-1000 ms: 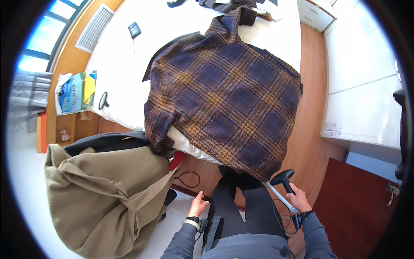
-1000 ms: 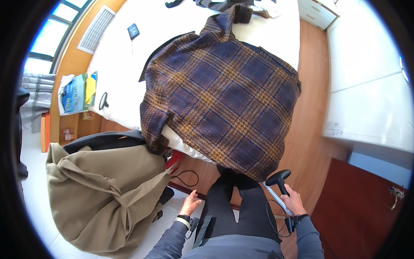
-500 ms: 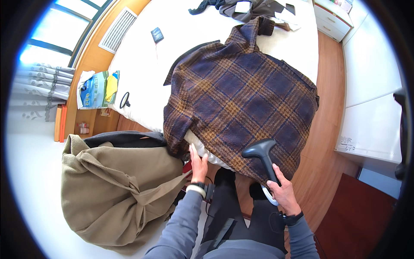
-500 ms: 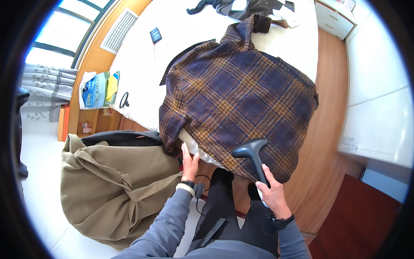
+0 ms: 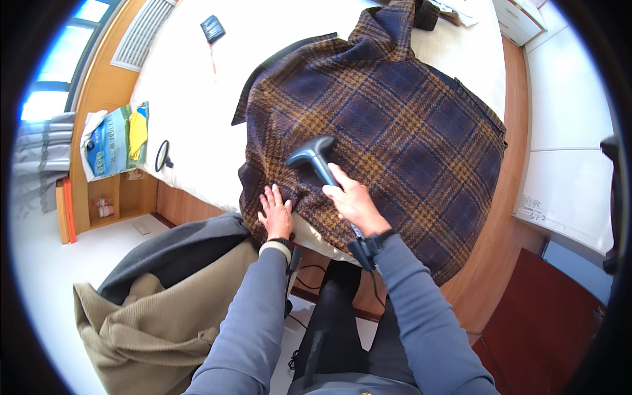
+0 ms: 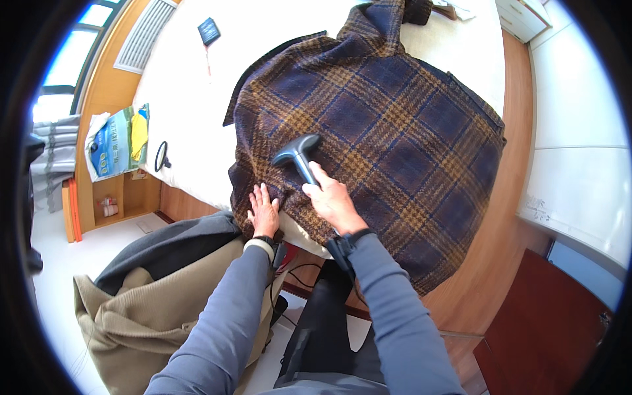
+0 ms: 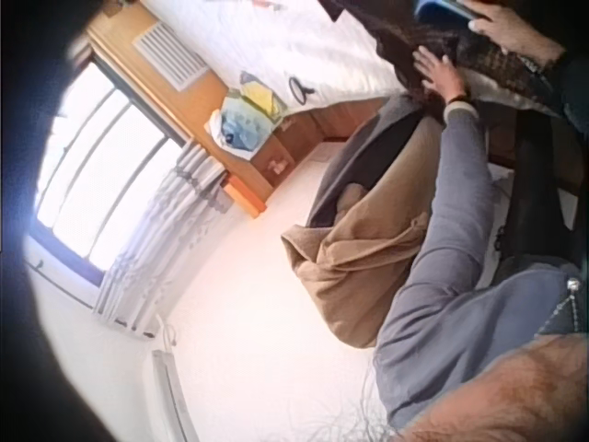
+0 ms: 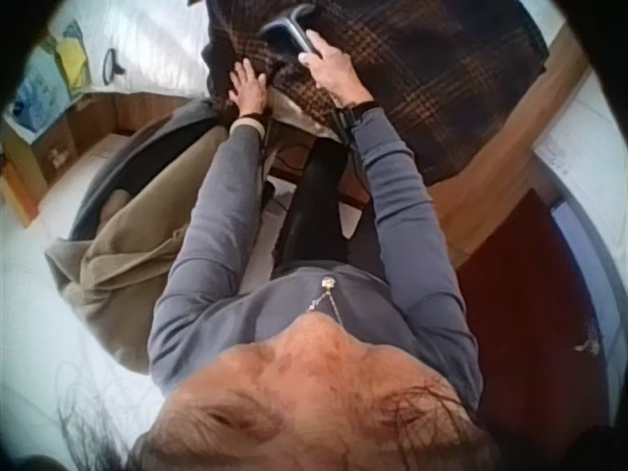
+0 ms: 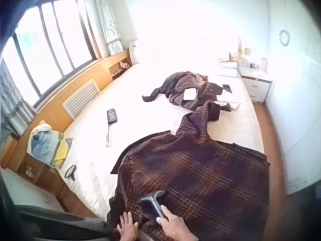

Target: The person uses a handheld garment steamer to remove wrinkles from a plaid jacket laid on a bed. They repeatedly move the steamer over the front, sleeves, and back, adjusting the jacket with their hands to reach different areas.

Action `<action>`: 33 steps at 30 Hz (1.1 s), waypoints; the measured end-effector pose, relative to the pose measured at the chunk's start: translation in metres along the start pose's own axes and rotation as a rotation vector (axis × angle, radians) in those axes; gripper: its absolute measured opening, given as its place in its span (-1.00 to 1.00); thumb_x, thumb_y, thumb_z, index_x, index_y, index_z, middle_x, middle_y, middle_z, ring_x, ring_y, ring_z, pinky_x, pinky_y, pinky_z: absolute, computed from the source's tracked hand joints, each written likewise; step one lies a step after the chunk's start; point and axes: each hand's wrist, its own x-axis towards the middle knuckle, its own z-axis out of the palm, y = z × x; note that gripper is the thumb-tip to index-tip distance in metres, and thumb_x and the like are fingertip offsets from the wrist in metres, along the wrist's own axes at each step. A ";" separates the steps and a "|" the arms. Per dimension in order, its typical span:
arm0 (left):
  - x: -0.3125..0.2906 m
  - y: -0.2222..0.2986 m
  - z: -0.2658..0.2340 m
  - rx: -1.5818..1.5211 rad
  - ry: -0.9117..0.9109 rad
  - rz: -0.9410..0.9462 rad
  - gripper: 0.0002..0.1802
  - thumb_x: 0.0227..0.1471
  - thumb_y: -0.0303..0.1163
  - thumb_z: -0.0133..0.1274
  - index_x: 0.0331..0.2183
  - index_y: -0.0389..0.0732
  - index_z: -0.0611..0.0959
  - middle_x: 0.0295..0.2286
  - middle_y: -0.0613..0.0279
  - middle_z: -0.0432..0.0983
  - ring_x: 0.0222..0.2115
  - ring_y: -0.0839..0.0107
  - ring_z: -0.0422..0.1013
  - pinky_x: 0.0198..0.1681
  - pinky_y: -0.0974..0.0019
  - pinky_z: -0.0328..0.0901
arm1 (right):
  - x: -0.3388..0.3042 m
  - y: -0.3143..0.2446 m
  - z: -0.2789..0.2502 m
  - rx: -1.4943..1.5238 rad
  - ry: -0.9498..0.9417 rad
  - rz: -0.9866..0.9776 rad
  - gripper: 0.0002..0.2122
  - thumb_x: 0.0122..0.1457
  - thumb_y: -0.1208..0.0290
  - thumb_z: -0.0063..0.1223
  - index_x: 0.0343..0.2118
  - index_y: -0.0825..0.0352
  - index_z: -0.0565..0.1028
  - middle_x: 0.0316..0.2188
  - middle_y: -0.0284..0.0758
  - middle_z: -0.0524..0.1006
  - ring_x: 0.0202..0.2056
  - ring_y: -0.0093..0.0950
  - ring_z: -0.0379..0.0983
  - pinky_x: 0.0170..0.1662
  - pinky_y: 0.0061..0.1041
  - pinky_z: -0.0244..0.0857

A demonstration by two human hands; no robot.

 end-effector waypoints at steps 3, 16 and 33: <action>-0.002 -0.011 0.006 0.000 0.002 0.038 -0.20 0.36 -0.16 -0.03 0.47 0.09 0.03 0.49 0.24 -0.20 0.48 0.04 -0.20 0.36 -0.47 -0.09 | -0.001 0.015 0.003 -0.193 0.008 -0.040 -0.38 0.28 0.15 0.09 0.42 0.01 0.28 -0.38 -0.07 0.61 -0.34 -0.19 0.59 -0.15 -0.28 0.43; 0.061 0.131 -0.037 -0.154 0.470 0.591 -0.24 0.24 -0.33 0.14 0.38 -0.20 0.26 0.42 -0.04 0.04 0.45 0.02 -0.06 0.46 -0.12 -0.16 | -0.254 0.076 -0.131 -0.236 0.437 0.655 -0.39 0.20 0.35 0.12 0.35 0.30 0.37 -0.02 0.01 0.64 0.03 -0.32 0.62 0.10 -0.41 0.40; 0.146 0.075 -0.020 0.075 0.545 0.461 -0.34 0.32 -0.34 -0.06 0.39 -0.17 0.26 0.45 0.13 0.00 0.47 0.14 -0.11 0.48 0.01 -0.15 | 0.043 0.009 -0.084 0.054 0.635 0.022 -0.36 0.38 0.26 0.00 0.48 0.15 0.13 -0.41 -0.35 0.55 -0.47 -0.56 0.51 -0.45 -0.51 0.45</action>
